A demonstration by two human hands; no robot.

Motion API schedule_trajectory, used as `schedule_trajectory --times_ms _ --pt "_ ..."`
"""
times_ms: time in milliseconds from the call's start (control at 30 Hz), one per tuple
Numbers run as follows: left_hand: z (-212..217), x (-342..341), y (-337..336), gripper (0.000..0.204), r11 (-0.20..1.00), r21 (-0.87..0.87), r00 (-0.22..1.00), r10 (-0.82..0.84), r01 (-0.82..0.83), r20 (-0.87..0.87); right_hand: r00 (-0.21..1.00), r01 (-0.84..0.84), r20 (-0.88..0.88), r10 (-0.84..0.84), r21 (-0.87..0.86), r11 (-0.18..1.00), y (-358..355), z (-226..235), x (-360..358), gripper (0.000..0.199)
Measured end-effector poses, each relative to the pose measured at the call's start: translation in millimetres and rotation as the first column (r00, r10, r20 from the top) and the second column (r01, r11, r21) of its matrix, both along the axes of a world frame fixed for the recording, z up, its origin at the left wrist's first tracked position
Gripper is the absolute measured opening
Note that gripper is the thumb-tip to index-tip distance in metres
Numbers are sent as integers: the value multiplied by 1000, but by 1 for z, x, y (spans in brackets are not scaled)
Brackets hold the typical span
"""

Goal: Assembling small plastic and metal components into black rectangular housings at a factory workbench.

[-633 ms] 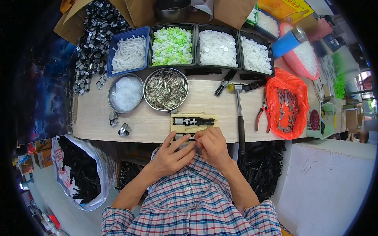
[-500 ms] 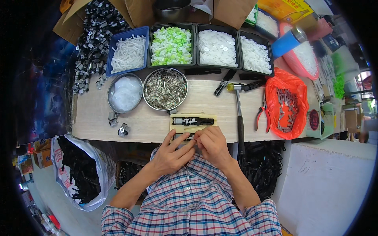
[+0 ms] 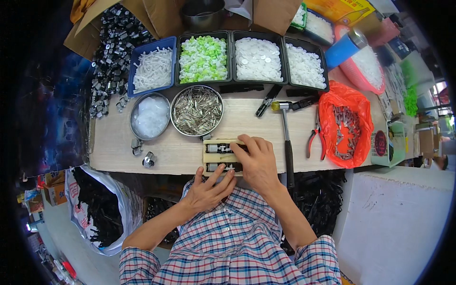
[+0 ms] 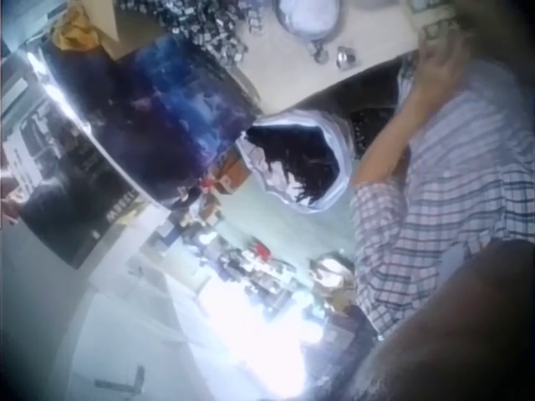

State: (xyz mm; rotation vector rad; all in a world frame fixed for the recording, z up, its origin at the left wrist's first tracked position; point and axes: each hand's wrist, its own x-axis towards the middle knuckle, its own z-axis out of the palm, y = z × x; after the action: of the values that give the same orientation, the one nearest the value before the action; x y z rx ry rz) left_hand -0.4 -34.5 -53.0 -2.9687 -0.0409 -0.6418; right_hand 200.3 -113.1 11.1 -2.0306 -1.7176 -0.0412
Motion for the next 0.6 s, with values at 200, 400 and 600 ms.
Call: schedule_trajectory --times_ms 200,400,600 --pt "-10 2 14 34 991 -41 991 -126 128 33 987 -40 152 57 -107 993 3 10 5 39" --pt "17 1 38 28 957 -185 956 -178 224 234 946 321 -31 -322 221 921 -18 4 86 35" --pt "79 53 168 24 809 -551 801 462 -204 382 612 759 284 -738 52 649 -109 -13 233 37"
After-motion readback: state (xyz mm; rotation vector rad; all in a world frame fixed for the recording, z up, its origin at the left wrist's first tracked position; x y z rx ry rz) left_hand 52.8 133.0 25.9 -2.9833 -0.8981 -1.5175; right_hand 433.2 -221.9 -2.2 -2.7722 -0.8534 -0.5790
